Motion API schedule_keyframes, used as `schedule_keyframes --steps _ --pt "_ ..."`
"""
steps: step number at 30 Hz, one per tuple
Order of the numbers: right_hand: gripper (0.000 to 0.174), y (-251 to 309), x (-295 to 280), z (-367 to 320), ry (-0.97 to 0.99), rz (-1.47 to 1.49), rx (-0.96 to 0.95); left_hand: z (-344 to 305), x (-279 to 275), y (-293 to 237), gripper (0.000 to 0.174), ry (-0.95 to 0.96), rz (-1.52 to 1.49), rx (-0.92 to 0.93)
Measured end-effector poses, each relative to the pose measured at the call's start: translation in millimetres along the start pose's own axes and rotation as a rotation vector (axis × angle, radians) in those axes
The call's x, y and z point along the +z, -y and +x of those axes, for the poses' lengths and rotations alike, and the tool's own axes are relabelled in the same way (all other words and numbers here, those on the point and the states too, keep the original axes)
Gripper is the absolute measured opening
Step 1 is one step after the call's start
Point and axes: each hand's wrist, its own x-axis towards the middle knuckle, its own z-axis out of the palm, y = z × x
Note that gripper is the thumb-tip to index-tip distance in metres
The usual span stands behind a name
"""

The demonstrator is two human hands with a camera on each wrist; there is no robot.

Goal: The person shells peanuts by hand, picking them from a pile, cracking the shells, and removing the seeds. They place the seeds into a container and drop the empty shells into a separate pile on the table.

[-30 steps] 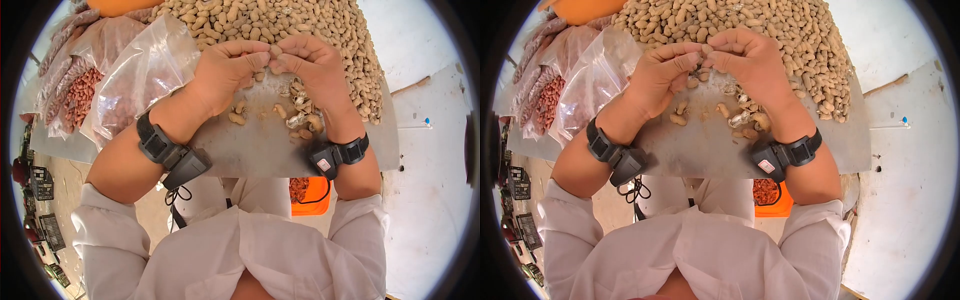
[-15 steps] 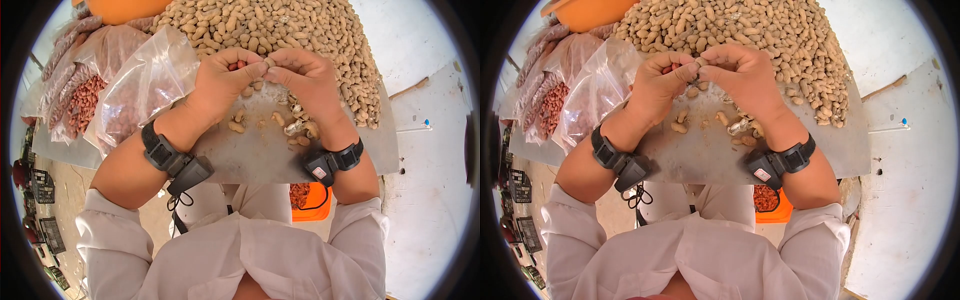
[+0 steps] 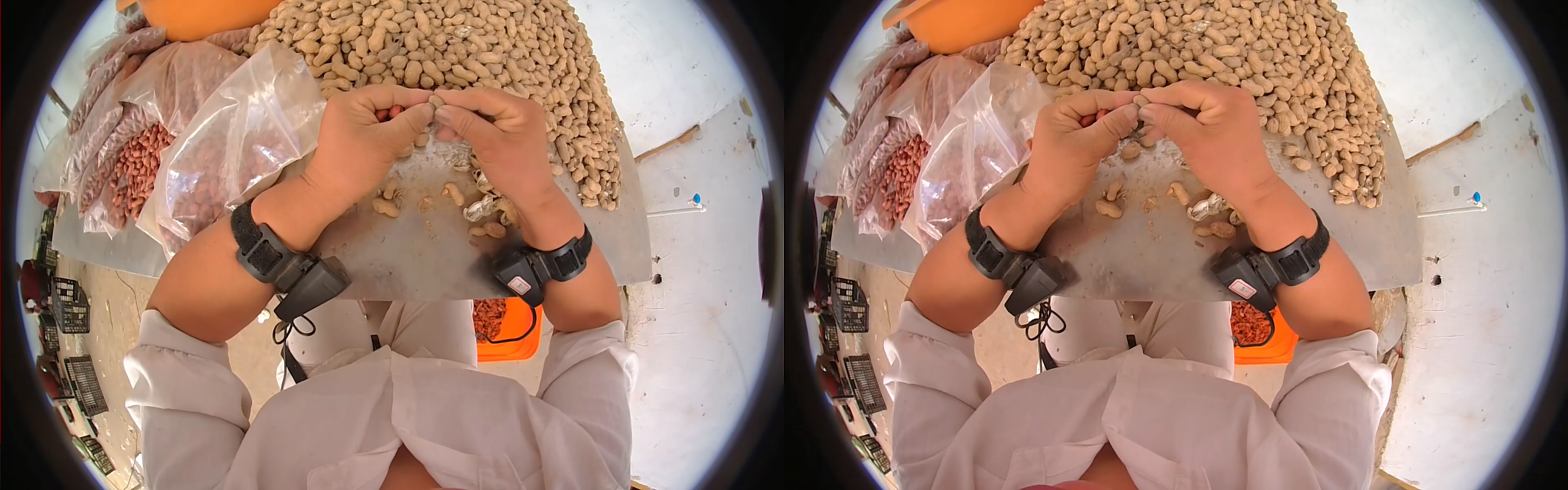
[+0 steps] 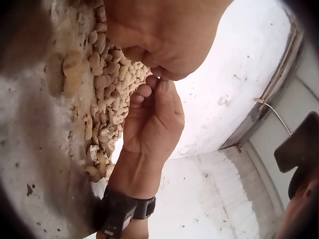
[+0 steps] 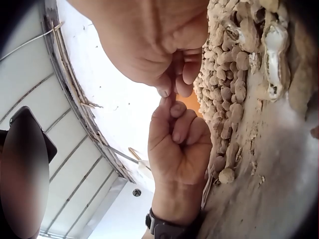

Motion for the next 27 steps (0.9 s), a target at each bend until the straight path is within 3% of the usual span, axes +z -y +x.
schedule_keyframes --steps 7,10,19,25,27 --pt "0.012 2.5 3.3 -1.9 -0.004 -0.049 -0.001 -0.9 -1.8 1.3 0.013 -0.001 -0.012 0.008" --pt "0.013 1.4 4.9 -1.8 -0.011 0.061 0.079 -0.7 -0.8 2.3 0.012 -0.006 -0.049 -0.009" --pt "0.016 -20.7 8.8 0.5 0.015 0.717 0.187 1.7 1.1 5.5 0.013 -0.031 -0.180 -0.046" --pt "0.017 -20.0 10.3 -0.4 -0.010 0.676 0.195 3.0 3.2 4.6 0.013 -0.023 -0.197 -0.007" --pt "0.017 -17.5 8.4 1.4 0.023 0.510 0.112 2.9 1.1 5.6 0.013 -0.024 -0.172 -0.033"
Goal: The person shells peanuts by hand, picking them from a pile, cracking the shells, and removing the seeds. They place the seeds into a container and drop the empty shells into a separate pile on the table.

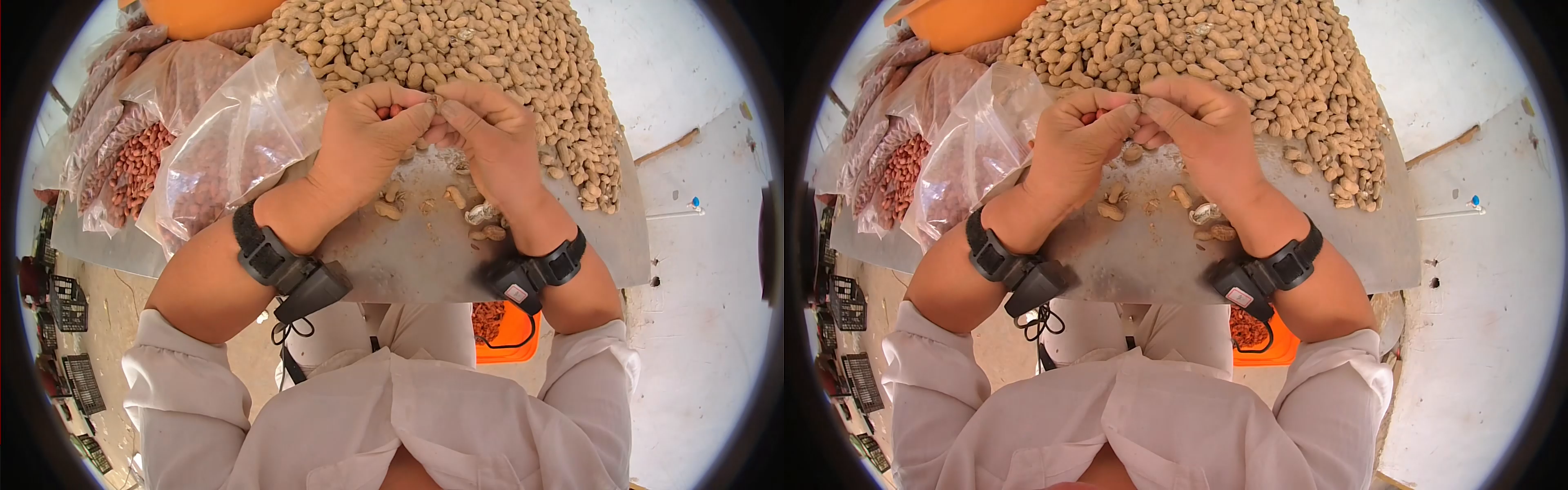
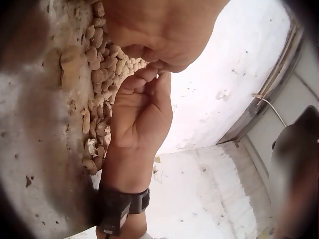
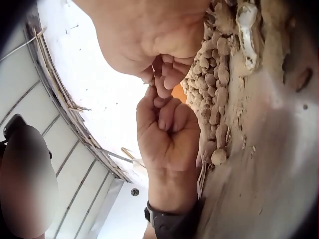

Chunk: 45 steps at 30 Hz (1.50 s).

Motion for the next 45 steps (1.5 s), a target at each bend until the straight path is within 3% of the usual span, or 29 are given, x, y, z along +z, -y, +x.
schedule_keyframes --steps 4,7,13,19,25,28,34,45 --pt "0.020 12.3 0.8 -1.3 0.051 -0.312 -0.026 -2.2 0.1 -4.2 0.013 0.022 0.083 0.000" --pt "0.018 10.3 2.1 -1.8 0.055 -0.274 -0.065 -1.0 -0.9 -1.6 0.012 0.036 0.019 -0.006" --pt "0.008 -1.5 -2.8 1.2 0.042 0.116 0.026 -0.5 -0.6 -2.7 0.011 0.023 -0.039 -0.045" --pt "0.011 -1.5 -4.8 1.8 0.096 0.123 -0.008 4.2 -4.6 4.1 0.014 0.071 -0.180 -0.086" --pt "0.012 2.4 -2.1 -0.2 -0.005 -0.277 -0.182 2.6 -4.6 1.1 0.014 0.109 -0.373 -0.173" --pt "0.013 6.2 -2.2 -2.7 -0.063 -0.479 -0.176 6.2 -7.5 2.7 0.017 0.150 -0.489 -0.245" --pt "0.016 10.8 1.4 2.0 -0.012 -0.852 -0.612 7.4 -5.7 6.8 0.020 0.133 -0.607 -0.394" --pt "0.012 7.6 1.8 2.6 0.053 -0.829 -0.591 9.4 -11.6 11.6 0.022 0.175 -0.648 -0.499"
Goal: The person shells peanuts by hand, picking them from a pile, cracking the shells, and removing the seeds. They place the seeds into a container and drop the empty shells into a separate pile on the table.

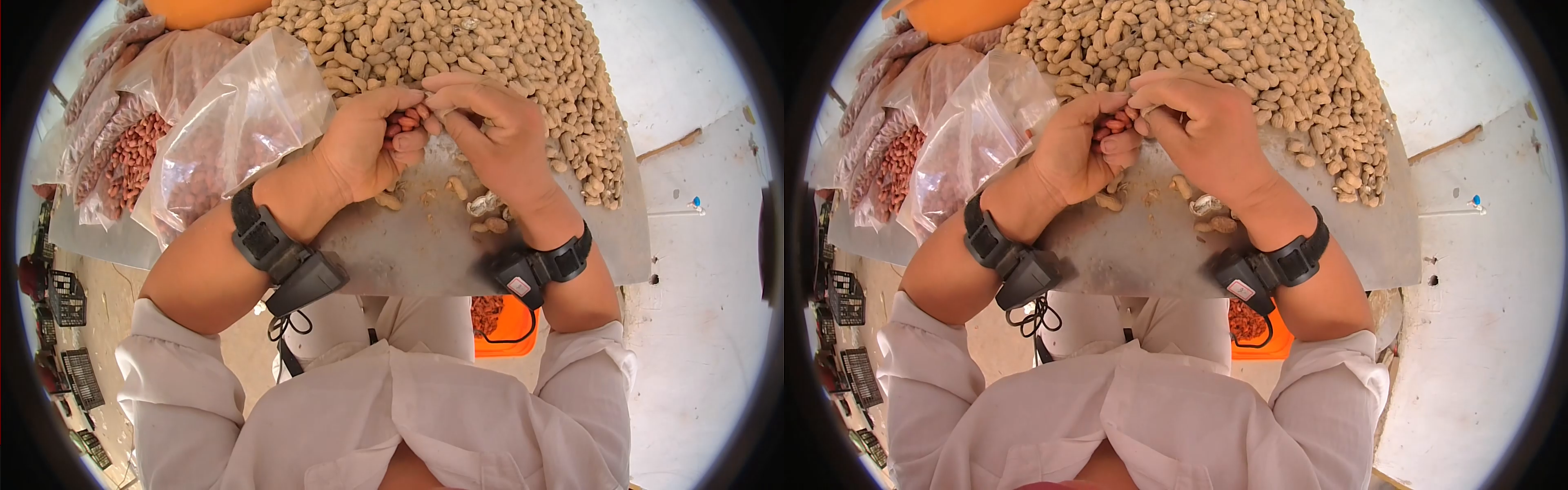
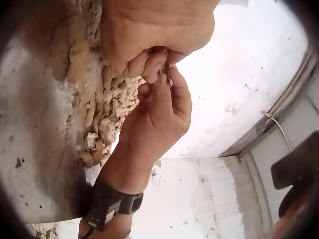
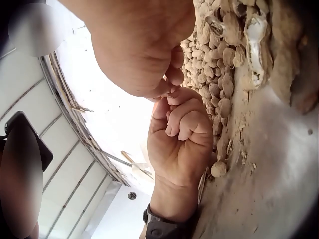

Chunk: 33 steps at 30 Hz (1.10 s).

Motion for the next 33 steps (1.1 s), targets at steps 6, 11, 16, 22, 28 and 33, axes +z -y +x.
schedule_keyframes --steps 6,11,16,22,28,33 --pt "0.013 3.2 -6.2 -2.4 -0.026 0.123 0.248 -2.4 4.7 -1.8 0.018 -0.021 0.067 0.028" --pt "0.014 3.5 -26.3 0.8 0.276 -0.026 0.406 -1.9 3.5 -9.1 0.019 -0.125 0.061 0.125" --pt "0.016 -11.7 -26.8 -5.7 0.558 -0.217 0.073 1.5 -3.2 -13.7 0.019 -0.156 0.169 0.283" --pt "0.014 0.4 -2.5 -7.1 0.622 0.152 0.019 1.6 0.6 -15.8 0.020 -0.149 0.103 0.314" --pt "0.008 -1.0 10.8 -12.1 0.669 -0.053 -0.007 5.4 -3.9 -13.3 0.019 -0.158 0.057 0.245" --pt "0.010 -1.8 8.0 -8.7 0.509 -0.022 0.089 3.0 -2.5 -15.1 0.014 -0.136 0.091 0.229"
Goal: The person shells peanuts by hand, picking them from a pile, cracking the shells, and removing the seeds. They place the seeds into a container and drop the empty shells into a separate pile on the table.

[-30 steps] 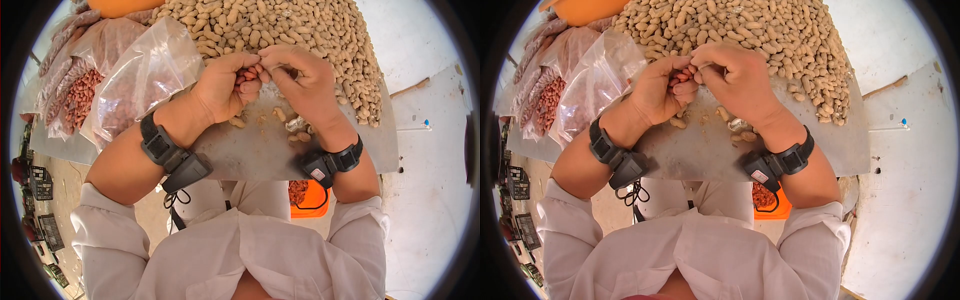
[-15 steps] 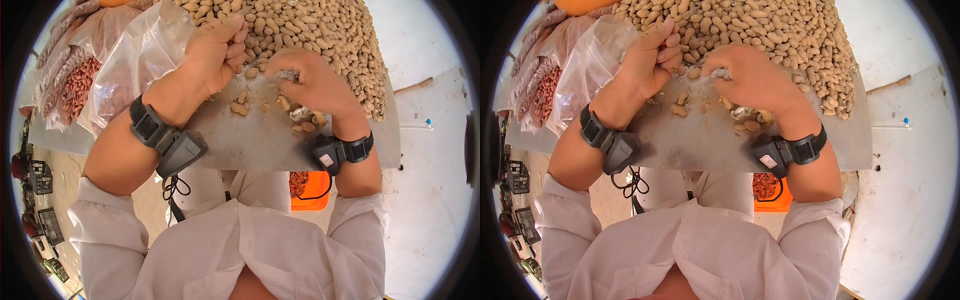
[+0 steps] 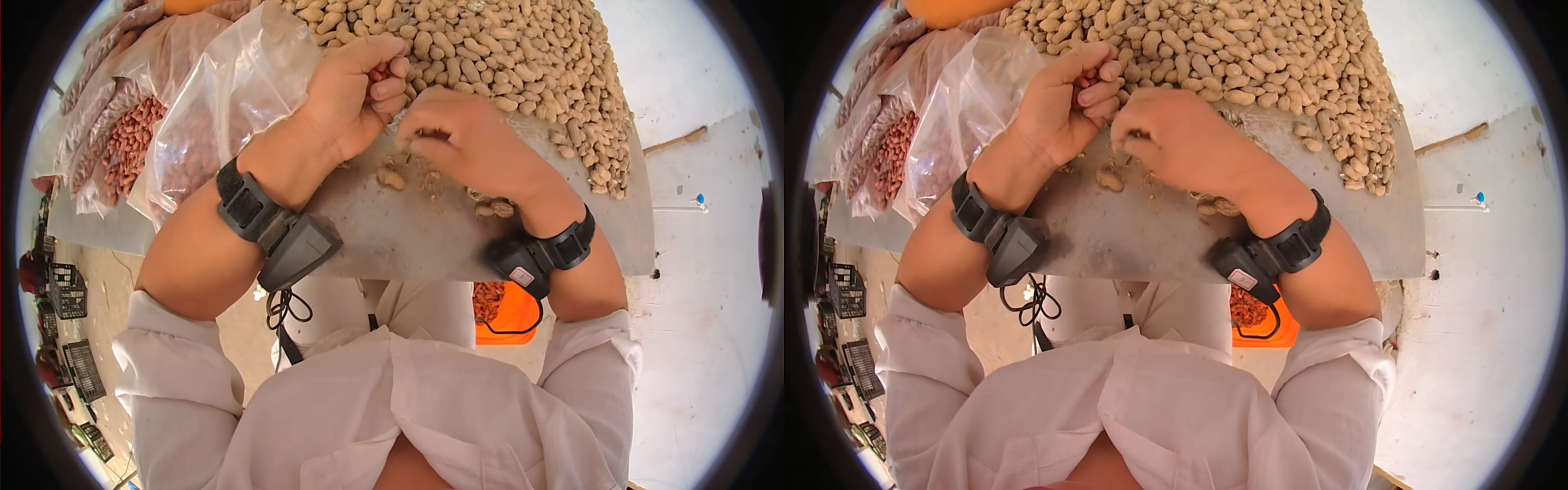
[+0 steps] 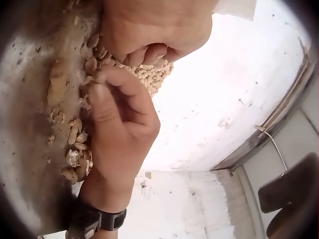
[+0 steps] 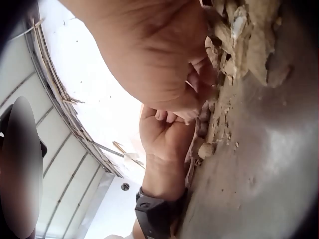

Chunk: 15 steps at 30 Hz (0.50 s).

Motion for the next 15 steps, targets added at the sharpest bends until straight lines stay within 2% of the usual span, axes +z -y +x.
schedule_keyframes --steps 1,4,7,10,15 --pt "0.010 0.5 -3.3 0.6 -0.063 0.040 0.025 0.1 -0.5 0.0 0.013 0.014 0.014 0.005" --pt "0.014 -1.0 -10.8 -1.0 -0.305 0.414 0.334 -1.2 -3.0 1.0 0.012 0.084 0.100 0.005" --pt "0.017 -7.5 -16.9 -1.2 -0.452 0.527 0.308 -7.9 4.4 3.7 0.012 0.079 0.277 0.031" --pt "0.015 -6.8 -18.3 -1.8 -0.441 0.554 0.358 -12.4 14.0 8.0 0.021 0.006 0.463 0.129" --pt "0.013 -6.9 -16.1 -1.8 -0.468 0.530 0.340 -13.1 12.0 7.9 0.022 0.030 0.663 0.244"
